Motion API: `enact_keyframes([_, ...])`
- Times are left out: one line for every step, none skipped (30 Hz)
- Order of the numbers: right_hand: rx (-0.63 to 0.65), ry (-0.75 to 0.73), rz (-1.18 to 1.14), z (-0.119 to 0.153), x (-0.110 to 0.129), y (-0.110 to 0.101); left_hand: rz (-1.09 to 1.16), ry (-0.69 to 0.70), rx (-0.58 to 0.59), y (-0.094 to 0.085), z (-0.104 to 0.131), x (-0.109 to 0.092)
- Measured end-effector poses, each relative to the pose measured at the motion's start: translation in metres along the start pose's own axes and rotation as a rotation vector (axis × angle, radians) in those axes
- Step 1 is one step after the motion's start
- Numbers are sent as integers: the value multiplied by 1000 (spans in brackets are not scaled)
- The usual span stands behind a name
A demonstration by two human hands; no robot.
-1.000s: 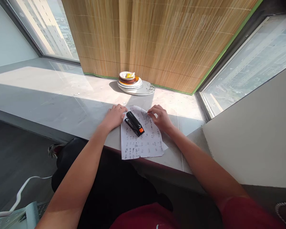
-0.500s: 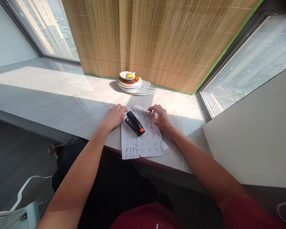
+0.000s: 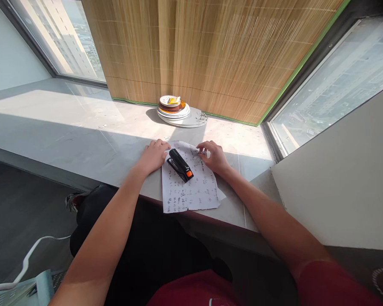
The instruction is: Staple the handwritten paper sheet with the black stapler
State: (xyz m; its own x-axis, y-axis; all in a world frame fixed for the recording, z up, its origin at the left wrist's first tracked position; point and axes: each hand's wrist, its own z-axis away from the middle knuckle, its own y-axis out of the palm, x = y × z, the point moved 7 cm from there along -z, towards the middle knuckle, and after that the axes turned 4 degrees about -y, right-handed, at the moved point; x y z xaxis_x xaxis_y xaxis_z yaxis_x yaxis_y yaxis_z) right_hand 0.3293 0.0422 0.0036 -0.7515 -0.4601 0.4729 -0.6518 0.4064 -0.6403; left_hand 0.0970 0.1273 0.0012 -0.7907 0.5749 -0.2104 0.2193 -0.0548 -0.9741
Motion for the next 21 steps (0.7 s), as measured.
enact_keyframes([0, 3, -10, 0, 0, 1, -1, 0, -3, 0, 0, 0])
enact_keyframes([0, 11, -22, 0, 0, 1, -1, 0, -4, 0, 0, 0])
enact_keyframes([0, 23, -37, 0, -1, 1, -1, -1, -4, 0, 0, 0])
enact_keyframes([-2, 42, -55, 0, -2, 1, -2, -2, -4, 0, 0, 0])
enact_keyframes([-3, 66, -75, 0, -4, 1, -2, -3, -3, 0, 0, 0])
enact_keyframes([-4, 92, -96, 0, -7, 1, -3, -3, -3, 0, 0, 0])
enact_keyframes([-6, 116, -113, 0, -9, 0, -4, -3, -3, 0, 0, 0])
enact_keyframes([-5, 134, -125, 0, -11, 0, -5, -2, -3, 1, 0, 0])
enact_keyframes([-5, 145, -132, 0, -12, 0, -6, -1, -2, 1, 0, 0])
enact_keyframes([-5, 147, -135, 0, -12, 0, -6, -1, -2, 1, -1, 0])
enact_keyframes([-7, 142, -136, 0, -11, 0, -6, 1, -1, 1, -1, 1])
enact_keyframes([-11, 132, -138, 0, -9, 0, -6, 2, -1, 1, -1, 1])
enact_keyframes([-15, 117, -144, 0, -7, 0, -7, 3, -1, 2, -1, 1])
enact_keyframes([-18, 100, -148, 0, -5, 0, -7, 5, 0, 2, -1, 1])
enact_keyframes([-20, 83, -147, 0, -3, 0, -9, 5, 1, 2, -1, 0])
enact_keyframes([-23, 69, -139, 0, -1, 0, -12, 4, 3, 2, -1, 0])
enact_keyframes([-25, 59, -125, 0, 0, 0, -14, 2, 4, 2, -1, 0])
enact_keyframes([-28, 54, -110, -1, 1, 0, -15, 2, 4, 1, -1, 0])
enact_keyframes([-30, 53, -96, -1, 1, -1, -15, 2, 4, 1, -1, 0])
enact_keyframes([-33, 56, -87, 0, 1, -1, -14, 3, 3, 1, 0, 0])
enact_keyframes([-35, 61, -85, 0, 1, -1, -12, 3, 2, 1, 0, 0])
